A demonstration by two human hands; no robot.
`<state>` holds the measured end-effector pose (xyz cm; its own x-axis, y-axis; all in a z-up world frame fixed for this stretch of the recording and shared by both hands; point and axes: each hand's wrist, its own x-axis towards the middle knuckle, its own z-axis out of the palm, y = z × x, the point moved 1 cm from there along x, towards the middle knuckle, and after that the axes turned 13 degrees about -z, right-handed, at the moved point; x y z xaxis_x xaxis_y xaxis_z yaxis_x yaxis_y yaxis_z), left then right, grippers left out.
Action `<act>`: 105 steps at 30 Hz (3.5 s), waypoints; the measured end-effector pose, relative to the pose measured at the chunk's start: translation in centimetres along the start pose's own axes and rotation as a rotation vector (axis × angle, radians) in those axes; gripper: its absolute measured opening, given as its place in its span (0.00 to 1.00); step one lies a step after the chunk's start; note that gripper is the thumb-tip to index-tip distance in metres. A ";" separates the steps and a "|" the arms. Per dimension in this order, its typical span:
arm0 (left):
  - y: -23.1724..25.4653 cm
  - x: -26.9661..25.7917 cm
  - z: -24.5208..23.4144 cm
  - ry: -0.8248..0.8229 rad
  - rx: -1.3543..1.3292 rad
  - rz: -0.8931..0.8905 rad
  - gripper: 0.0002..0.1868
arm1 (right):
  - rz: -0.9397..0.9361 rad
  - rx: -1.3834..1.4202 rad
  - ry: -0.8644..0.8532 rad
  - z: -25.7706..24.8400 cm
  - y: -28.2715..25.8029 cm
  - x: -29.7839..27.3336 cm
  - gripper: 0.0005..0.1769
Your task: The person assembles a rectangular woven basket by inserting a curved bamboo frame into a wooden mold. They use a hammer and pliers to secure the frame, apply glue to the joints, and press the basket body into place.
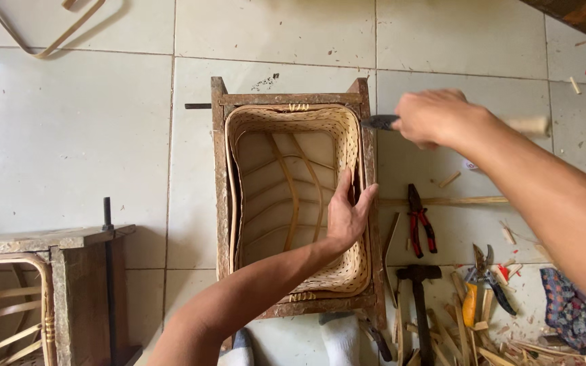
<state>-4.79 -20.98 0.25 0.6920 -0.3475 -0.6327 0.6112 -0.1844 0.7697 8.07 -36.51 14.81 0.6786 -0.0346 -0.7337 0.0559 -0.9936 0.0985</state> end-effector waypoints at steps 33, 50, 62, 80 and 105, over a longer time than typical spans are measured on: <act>0.0 1.2 -2.1 -0.221 0.490 0.008 0.16 | -0.059 -0.147 0.424 7.1 -3.1 -1.9 0.16; -0.4 2.5 -1.9 -0.405 0.497 -0.104 0.25 | 0.388 0.787 -0.153 8.0 -4.1 -17.5 0.12; -7.0 -13.8 -12.4 0.096 1.241 1.151 0.38 | 0.108 0.947 0.009 25.2 -8.5 -24.2 0.29; -9.4 -14.8 -12.8 -0.192 1.155 0.835 0.25 | 0.119 1.097 -0.056 25.6 -8.3 -23.1 0.27; -1.5 -8.2 -20.6 0.538 0.633 0.312 0.63 | 0.312 0.855 0.867 31.7 -1.8 -12.0 0.30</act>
<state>-3.44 1.05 2.56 0.9758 -0.0173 -0.2179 0.1476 -0.6830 0.7154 -23.38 -37.74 2.10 0.8531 -0.5199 -0.0437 -0.4648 -0.7193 -0.5163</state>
